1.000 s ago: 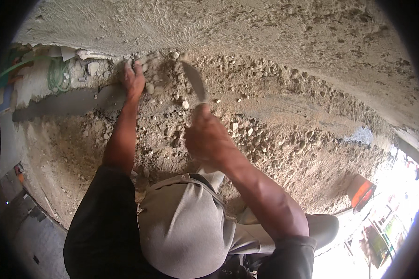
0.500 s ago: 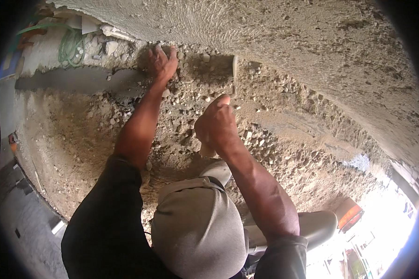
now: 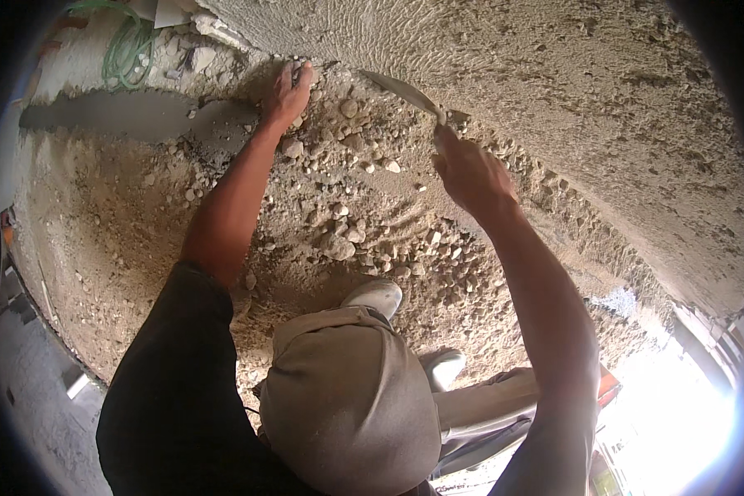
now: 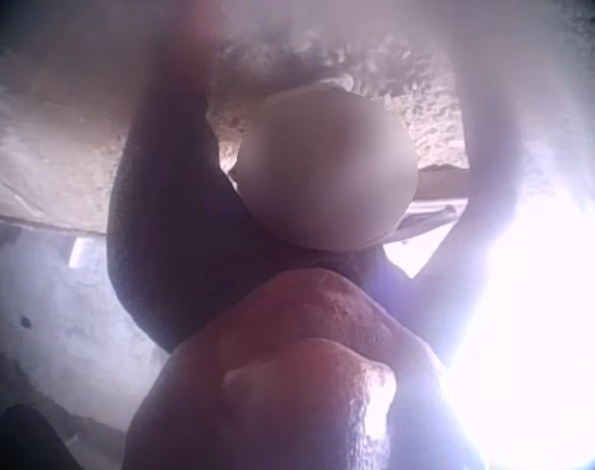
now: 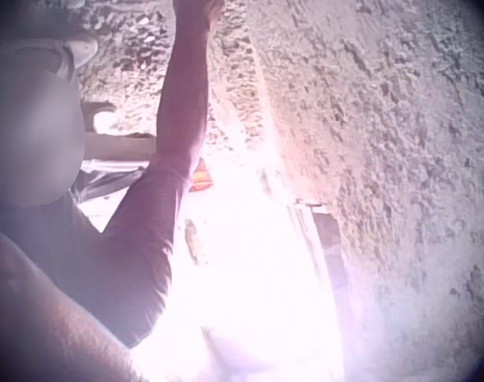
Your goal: The person uses a trowel to scrape and level a wet concrete floor, removing excess material and smoothing the surface. They then scoop the excess concrete into a bucket and mix it with a trowel.
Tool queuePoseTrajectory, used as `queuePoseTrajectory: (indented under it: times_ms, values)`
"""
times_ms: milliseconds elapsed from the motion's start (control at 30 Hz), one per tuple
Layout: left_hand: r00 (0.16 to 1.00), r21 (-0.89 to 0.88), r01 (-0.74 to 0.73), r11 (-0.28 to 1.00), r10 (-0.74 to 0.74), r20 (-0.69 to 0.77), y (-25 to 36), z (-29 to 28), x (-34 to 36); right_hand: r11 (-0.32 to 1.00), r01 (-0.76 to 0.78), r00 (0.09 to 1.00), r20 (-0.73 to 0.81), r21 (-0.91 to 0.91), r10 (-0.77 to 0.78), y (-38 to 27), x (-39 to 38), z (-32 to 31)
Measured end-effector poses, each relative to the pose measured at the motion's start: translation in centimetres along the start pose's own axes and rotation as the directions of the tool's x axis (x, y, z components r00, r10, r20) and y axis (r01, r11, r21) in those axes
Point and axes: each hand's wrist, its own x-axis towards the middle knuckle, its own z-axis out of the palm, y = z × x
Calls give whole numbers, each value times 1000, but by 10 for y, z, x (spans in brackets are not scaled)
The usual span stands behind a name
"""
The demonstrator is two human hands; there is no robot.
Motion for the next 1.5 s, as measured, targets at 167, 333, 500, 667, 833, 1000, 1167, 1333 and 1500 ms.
queuePoseTrajectory:
  times_ms: [167, 333, 500, 667, 833, 1000, 1167, 1333, 1500]
  values:
    - [992, 103, 69, 992, -79, 97, 13, -3, 11, 980, 63, 995, 58, 188, -75, 0, 58, 31]
    - [953, 44, 200, 979, -205, 221, 5, -10, 6, 961, 80, 957, 249, 265, -149, -17, 52, 14]
    - [848, 161, 181, 970, -237, 474, 49, -94, -51, 943, 229, 940, 197, 243, -279, -10, -2, -4]
    - [987, 77, 110, 991, -117, 106, -18, -107, -55, 961, 269, 963, 3, 60, -270, -34, 56, -5]
    - [999, 193, 39, 980, -35, -25, -22, -63, 10, 981, 135, 979, 133, 138, -153, -60, 93, 27]
    - [989, 219, 112, 969, -130, 73, -43, -51, 11, 889, 444, 882, 121, 110, -455, -45, 55, 15]
    - [987, 427, 59, 902, -118, 112, -33, -45, 17, 983, 164, 985, 66, -82, -159, -4, 61, 18]
    - [925, 419, -309, 854, 166, 343, 16, -13, -28, 969, 28, 978, 192, 246, -77, 1, 49, 18]
    - [891, 138, -359, 923, 294, 347, 7, -13, -56, 979, 95, 990, 83, 180, -111, 37, 18, -13]
